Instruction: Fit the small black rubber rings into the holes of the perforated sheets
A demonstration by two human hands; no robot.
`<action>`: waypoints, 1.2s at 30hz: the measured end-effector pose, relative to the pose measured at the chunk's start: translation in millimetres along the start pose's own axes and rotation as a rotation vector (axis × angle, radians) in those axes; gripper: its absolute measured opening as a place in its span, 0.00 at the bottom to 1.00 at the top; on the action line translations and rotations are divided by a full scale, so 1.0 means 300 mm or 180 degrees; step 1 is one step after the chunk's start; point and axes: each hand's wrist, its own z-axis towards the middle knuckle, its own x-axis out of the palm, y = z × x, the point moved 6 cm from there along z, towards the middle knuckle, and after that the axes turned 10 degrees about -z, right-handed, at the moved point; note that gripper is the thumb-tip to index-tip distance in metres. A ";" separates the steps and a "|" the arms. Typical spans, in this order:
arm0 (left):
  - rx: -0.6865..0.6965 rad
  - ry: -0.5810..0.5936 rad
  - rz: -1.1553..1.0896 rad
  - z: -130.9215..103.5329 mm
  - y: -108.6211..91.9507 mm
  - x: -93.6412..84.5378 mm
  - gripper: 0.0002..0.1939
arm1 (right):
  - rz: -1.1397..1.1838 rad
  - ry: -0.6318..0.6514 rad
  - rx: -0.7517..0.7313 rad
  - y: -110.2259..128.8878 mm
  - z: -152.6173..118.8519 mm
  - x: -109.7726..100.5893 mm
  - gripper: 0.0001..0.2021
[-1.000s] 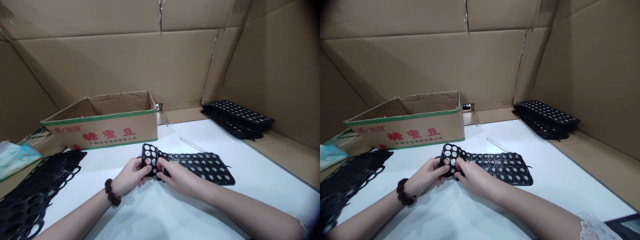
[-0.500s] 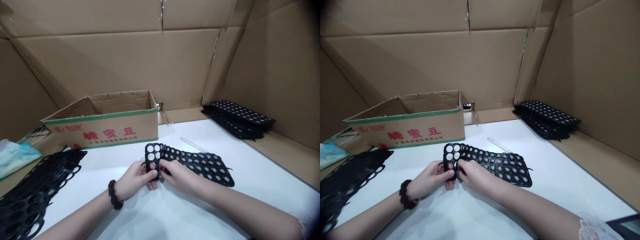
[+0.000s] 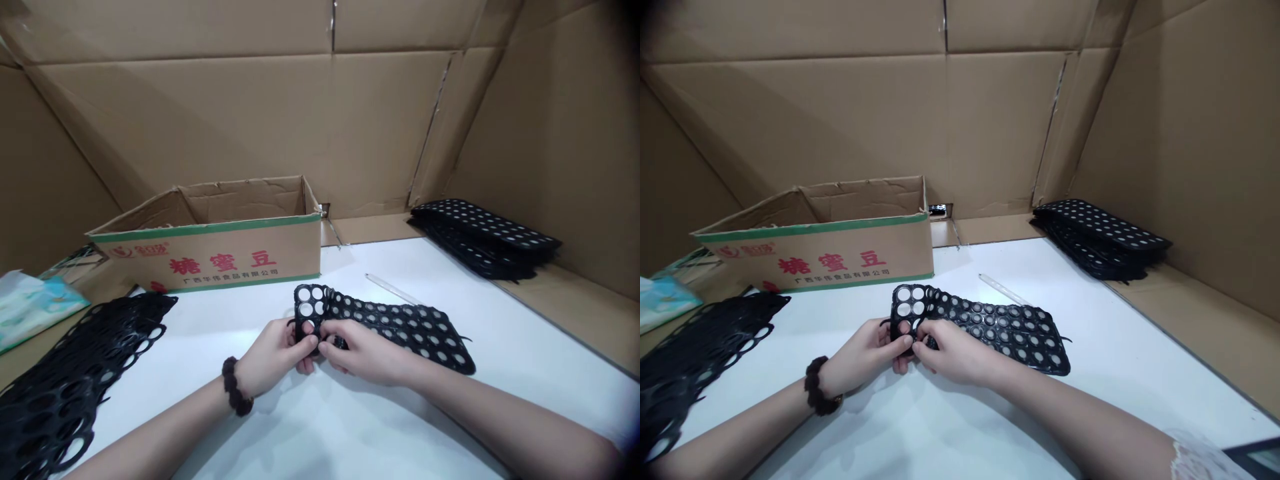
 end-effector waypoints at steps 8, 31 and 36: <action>0.0010 0.0019 0.0010 0.003 -0.006 -0.002 0.12 | 0.0146 0.0062 -0.0092 -0.003 0.002 0.001 0.09; 0.0326 0.0054 0.0927 -0.011 -0.034 0.035 0.08 | -0.0567 -0.0389 0.0014 -0.046 0.020 -0.017 0.10; -0.0056 0.0025 0.0173 -0.010 0.004 -0.005 0.10 | -0.0589 -0.0465 0.0225 -0.092 0.034 -0.101 0.12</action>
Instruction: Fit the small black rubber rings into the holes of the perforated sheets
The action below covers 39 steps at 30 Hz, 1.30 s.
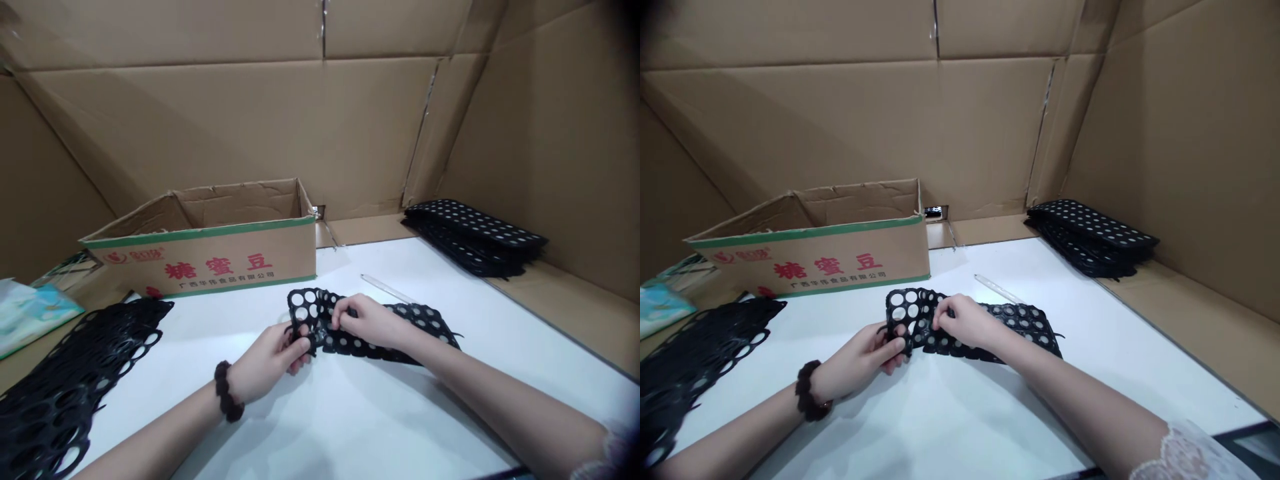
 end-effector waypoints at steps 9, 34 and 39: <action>0.0067 0.0130 -0.0437 0.017 0.002 0.022 0.11 | 0.0025 0.0233 -0.0245 0.086 -0.039 0.030 0.11; -0.0416 0.0009 -0.0975 0.042 0.010 -0.055 0.10 | 0.1747 -0.0069 0.0653 -0.129 0.015 -0.114 0.05; -0.0289 -0.0476 -0.0884 0.058 0.029 -0.066 0.16 | 0.1592 -0.0678 0.0423 0.001 0.079 -0.220 0.12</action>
